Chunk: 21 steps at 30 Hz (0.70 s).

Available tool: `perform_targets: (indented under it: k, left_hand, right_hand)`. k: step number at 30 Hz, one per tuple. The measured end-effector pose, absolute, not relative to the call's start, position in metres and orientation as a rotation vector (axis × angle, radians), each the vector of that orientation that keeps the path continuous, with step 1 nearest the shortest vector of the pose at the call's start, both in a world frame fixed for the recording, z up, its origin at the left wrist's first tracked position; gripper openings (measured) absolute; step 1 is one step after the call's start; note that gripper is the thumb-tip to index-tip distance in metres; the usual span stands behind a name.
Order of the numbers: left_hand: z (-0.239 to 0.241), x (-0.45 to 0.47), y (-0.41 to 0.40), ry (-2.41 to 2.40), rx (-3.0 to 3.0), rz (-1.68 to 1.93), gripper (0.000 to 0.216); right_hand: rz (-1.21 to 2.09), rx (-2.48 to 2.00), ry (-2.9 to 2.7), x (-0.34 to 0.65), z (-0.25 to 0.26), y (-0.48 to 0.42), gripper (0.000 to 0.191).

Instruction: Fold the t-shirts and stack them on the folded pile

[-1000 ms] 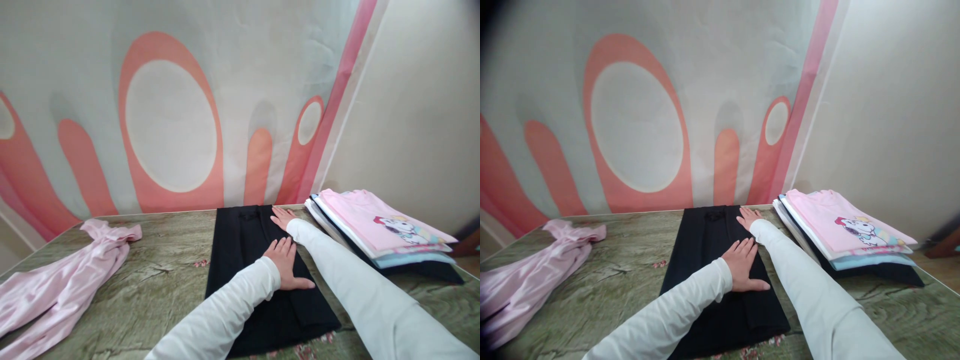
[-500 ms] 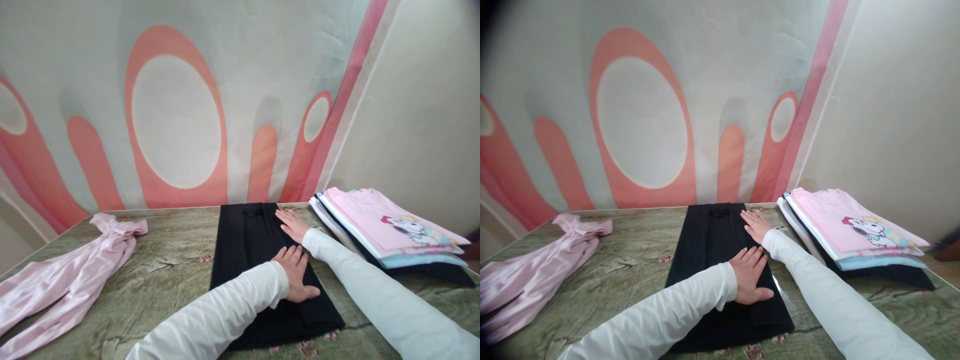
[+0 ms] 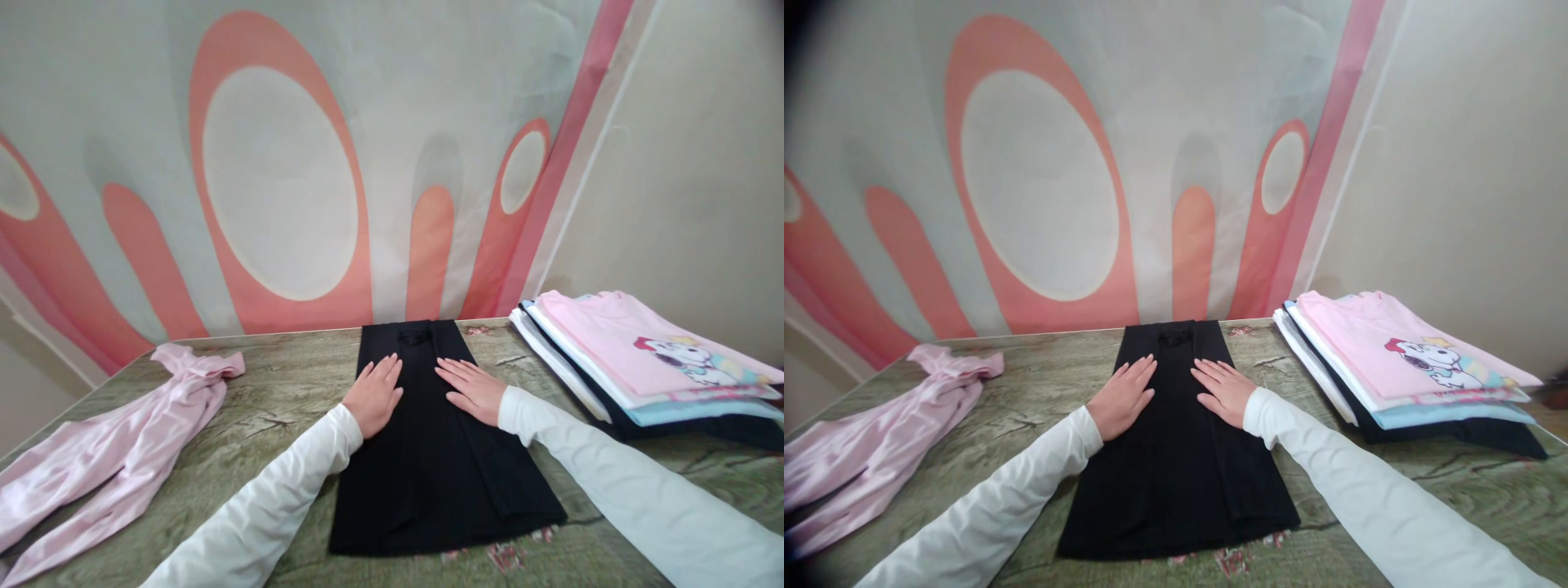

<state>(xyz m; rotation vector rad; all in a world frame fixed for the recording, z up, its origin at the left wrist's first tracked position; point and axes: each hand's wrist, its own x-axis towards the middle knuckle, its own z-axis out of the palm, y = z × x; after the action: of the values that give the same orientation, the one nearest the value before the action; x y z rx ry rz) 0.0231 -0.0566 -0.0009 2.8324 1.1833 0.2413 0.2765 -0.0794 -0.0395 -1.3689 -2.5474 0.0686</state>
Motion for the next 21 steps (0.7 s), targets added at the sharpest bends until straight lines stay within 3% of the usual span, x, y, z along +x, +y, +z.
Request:
perform_targets:
  k: [5,21]
  left_hand:
    - [-0.024,0.018,-0.069,1.168,2.935,0.176,0.055]
    - [-0.006,0.005,-0.158,0.947,2.953,0.154,0.058]
  right_hand:
    - [0.033,-1.296,-2.617,0.269,-0.032,-0.108,0.053]
    - [0.092,-1.193,-2.614,0.269,-0.033,-0.17,0.055]
